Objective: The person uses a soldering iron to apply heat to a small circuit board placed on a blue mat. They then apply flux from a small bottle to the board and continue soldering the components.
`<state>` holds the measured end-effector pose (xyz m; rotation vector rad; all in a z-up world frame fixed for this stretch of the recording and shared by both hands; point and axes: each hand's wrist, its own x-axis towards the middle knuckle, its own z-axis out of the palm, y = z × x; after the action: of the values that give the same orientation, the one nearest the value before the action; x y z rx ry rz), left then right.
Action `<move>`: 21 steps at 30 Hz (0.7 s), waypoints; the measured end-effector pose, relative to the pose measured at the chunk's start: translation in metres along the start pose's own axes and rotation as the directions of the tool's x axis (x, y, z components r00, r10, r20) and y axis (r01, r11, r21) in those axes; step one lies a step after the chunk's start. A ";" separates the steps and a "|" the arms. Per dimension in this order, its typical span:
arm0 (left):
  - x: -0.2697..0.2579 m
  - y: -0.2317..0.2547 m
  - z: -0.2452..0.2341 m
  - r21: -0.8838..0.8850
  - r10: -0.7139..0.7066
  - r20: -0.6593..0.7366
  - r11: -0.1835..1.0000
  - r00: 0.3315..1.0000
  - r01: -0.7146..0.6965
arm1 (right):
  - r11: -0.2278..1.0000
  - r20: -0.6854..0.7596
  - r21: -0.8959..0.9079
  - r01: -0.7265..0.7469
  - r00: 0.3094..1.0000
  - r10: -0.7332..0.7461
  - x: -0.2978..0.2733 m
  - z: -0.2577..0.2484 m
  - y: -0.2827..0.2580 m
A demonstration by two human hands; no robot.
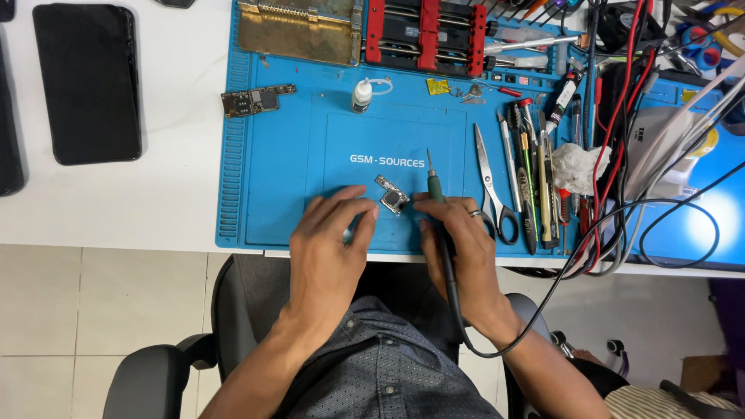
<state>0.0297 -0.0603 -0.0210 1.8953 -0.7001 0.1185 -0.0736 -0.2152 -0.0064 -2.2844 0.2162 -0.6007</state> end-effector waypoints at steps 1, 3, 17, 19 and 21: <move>0.004 0.000 0.001 -0.001 0.001 0.000 1.000 1.000 -0.001 | 1.000 0.000 -0.001 0.000 1.000 0.000 0.000 0.001 -0.001; 0.011 0.001 0.004 -0.084 -0.047 0.099 0.995 0.994 0.056 | 1.000 -0.013 0.007 -0.006 1.000 0.006 -0.002 0.003 -0.002; 0.021 0.009 0.001 -0.030 0.221 0.087 0.975 0.971 -0.219 | 0.924 -0.059 0.270 -0.270 0.953 0.296 -0.022 -0.003 -0.007; 0.008 0.018 0.002 0.037 0.410 0.053 0.910 0.910 -0.412 | 0.906 -0.088 0.302 -0.297 0.937 0.337 -0.024 -0.005 -0.008; -0.003 0.026 0.003 -0.050 0.336 -0.028 0.940 0.941 -0.337 | 0.826 -0.028 0.416 -0.380 0.903 0.430 -0.021 -0.006 -0.012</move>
<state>0.0129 -0.0690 -0.0028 1.7056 -1.0012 0.3308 -0.0957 -0.2038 -0.0017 -1.7311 0.5704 -0.5014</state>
